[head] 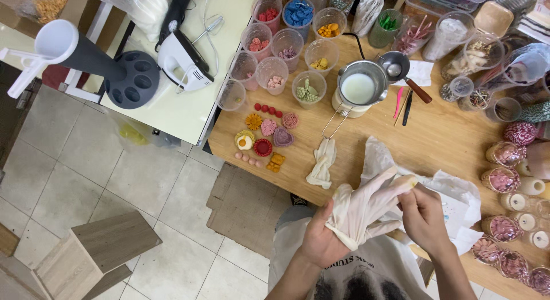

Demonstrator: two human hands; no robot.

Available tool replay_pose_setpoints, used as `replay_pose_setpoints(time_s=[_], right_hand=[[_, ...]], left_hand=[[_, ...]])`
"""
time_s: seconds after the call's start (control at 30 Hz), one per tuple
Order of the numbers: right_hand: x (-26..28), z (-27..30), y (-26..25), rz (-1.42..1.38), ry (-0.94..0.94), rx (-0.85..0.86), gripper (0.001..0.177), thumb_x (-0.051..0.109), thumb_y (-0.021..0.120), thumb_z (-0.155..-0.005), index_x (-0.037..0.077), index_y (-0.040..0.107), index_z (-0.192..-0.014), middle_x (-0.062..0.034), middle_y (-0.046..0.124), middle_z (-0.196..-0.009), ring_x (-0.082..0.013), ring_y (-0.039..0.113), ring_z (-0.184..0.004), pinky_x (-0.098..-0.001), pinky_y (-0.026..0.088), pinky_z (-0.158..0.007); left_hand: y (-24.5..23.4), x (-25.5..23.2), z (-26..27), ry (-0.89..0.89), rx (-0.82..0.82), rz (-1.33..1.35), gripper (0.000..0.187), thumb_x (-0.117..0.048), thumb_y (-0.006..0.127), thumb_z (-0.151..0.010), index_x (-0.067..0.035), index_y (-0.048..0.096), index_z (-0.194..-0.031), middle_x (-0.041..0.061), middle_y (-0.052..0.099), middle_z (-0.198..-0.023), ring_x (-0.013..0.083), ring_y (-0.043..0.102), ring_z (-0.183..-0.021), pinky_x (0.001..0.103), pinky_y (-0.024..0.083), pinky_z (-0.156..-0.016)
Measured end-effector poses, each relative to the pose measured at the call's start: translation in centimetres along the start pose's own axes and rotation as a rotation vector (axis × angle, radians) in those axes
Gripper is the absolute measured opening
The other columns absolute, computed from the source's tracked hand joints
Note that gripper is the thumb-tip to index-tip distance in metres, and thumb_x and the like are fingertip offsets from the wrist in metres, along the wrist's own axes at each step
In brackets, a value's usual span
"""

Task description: The person places small decorative wax pieces into a pink silicone mold by hand at a workbench. They then remove their white gloves and stir liquid wax in a small metal pot using a ladle.

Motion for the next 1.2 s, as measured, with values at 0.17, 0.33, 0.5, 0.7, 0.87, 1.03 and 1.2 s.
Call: replay_pose_setpoints(time_s=[0.17, 0.33, 0.5, 0.7, 0.87, 1.03, 1.2], right_hand=[[0.8, -0.7, -3.5, 0.098, -0.088, 0.008, 0.044, 0.018, 0.052, -0.108, -0.001, 0.053, -0.068, -0.0037, 0.049, -0.062, -0.0125, 0.042, -0.059, -0.0312, 0.037, -0.054], [1.9, -0.4, -7.5, -0.021, -0.098, 0.034, 0.045, 0.022, 0.050, -0.110, 0.002, 0.057, -0.071, -0.0045, 0.055, -0.074, -0.0121, 0.050, -0.064, -0.0269, 0.041, -0.057], [1.7, 2.6, -4.0, -0.087, -0.284, 0.178, 0.042, 0.035, 0.045, -0.109, -0.006, 0.056, -0.112, -0.0080, 0.061, -0.103, -0.0120, 0.057, -0.094, -0.0290, 0.049, -0.077], [1.8, 2.6, -2.3, -0.182, -0.077, 0.069, 0.036, 0.028, 0.049, -0.108, 0.000, 0.067, -0.097, -0.0029, 0.065, -0.077, -0.0127, 0.055, -0.071, -0.0308, 0.048, -0.067], [7.3, 1.5, -3.4, 0.170, -0.278, 0.070, 0.025, 0.014, 0.064, -0.095, 0.000, 0.059, -0.075, -0.0072, 0.056, -0.069, -0.0213, 0.051, -0.067, -0.0336, 0.045, -0.069], [8.1, 1.4, -3.7, 0.168, -0.125, 0.035, 0.017, 0.010, 0.060, -0.094, -0.004, 0.066, -0.087, -0.0101, 0.064, -0.074, -0.0234, 0.057, -0.064, -0.0348, 0.049, -0.064], [10.1, 2.2, -6.6, 0.344, -0.257, -0.087, 0.020, 0.011, 0.062, -0.094, -0.003, 0.060, -0.080, -0.0122, 0.062, -0.076, -0.0270, 0.059, -0.073, -0.0375, 0.048, -0.070]], left_hand=[[-0.1, 0.2, 0.0, -0.030, 0.025, -0.022, 0.081, -0.054, 0.048, -0.107, -0.001, 0.026, -0.164, 0.015, 0.032, -0.169, 0.0291, 0.030, -0.157, 0.050, 0.018, -0.133], [0.7, 1.9, -0.4, -0.064, 0.046, -0.055, 0.086, -0.056, 0.052, -0.105, 0.000, 0.024, -0.164, 0.015, 0.031, -0.170, 0.0294, 0.029, -0.159, 0.048, 0.016, -0.135], [7.1, 1.0, -2.5, -0.014, 0.164, -0.052, 0.107, -0.066, 0.052, -0.099, 0.001, 0.010, -0.171, 0.018, 0.022, -0.173, 0.0315, 0.024, -0.160, 0.046, 0.016, -0.134], [10.4, -1.2, -4.1, 0.040, 0.156, -0.082, 0.109, -0.069, 0.049, -0.099, 0.000, 0.005, -0.171, 0.023, 0.012, -0.175, 0.0379, 0.014, -0.163, 0.044, 0.015, -0.134], [10.1, -1.3, -4.2, -0.027, 0.128, -0.075, 0.110, -0.069, 0.051, -0.097, -0.006, 0.002, -0.171, 0.020, 0.008, -0.176, 0.0360, 0.010, -0.163, 0.043, 0.018, -0.128], [9.7, -0.4, -5.1, -0.105, 0.162, -0.064, 0.111, -0.069, 0.053, -0.097, -0.006, 0.002, -0.172, 0.019, 0.008, -0.177, 0.0343, 0.008, -0.164, 0.042, 0.016, -0.131], [9.8, 1.1, -6.1, -0.218, 0.209, -0.008, 0.109, -0.065, 0.053, -0.098, -0.005, 0.000, -0.171, 0.018, 0.010, -0.175, 0.0342, 0.009, -0.163, 0.046, 0.008, -0.133]])
Point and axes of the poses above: each hand's wrist, its own z-axis away from the middle knuckle, its own y-axis out of the palm, x = y × z, the point moved 10 cm from there along -z, towards the middle knuckle
